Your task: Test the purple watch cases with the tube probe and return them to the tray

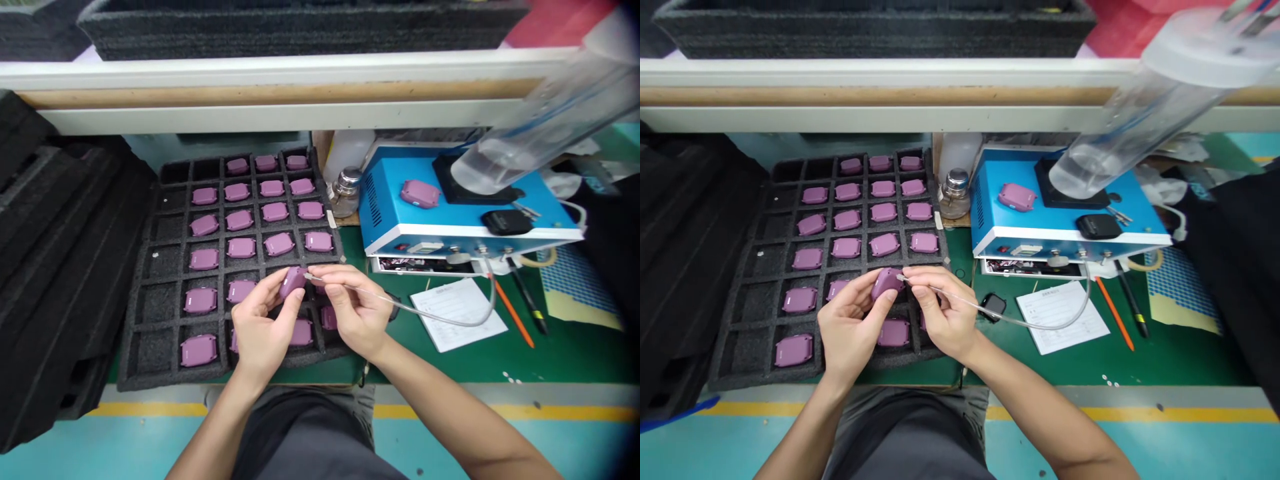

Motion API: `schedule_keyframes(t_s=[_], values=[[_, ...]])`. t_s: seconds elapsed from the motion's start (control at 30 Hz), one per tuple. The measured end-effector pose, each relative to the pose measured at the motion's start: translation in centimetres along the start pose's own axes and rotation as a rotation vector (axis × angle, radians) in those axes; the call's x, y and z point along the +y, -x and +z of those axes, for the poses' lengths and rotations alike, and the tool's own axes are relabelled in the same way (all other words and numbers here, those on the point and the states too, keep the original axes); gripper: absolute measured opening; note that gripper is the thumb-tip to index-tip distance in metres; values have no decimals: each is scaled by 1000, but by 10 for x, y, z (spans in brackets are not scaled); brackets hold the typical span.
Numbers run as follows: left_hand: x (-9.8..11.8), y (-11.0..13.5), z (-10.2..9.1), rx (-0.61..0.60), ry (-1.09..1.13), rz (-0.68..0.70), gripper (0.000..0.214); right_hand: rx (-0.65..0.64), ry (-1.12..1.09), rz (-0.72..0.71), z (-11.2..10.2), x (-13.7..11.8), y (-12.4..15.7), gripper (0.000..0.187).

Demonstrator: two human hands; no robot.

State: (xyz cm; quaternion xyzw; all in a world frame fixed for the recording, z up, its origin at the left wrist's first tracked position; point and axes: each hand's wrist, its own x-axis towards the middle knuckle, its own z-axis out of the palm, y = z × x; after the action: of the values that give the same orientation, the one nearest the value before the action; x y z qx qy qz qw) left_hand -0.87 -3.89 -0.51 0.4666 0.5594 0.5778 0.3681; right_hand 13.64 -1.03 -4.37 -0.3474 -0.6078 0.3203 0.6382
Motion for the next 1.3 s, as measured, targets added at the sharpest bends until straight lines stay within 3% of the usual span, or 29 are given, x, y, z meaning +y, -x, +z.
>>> schedule_keyframes(t_s=[1.3], values=[[0,0,-1,6,-17,-31,33,-1,15,-15,1,-4,-6,12]])
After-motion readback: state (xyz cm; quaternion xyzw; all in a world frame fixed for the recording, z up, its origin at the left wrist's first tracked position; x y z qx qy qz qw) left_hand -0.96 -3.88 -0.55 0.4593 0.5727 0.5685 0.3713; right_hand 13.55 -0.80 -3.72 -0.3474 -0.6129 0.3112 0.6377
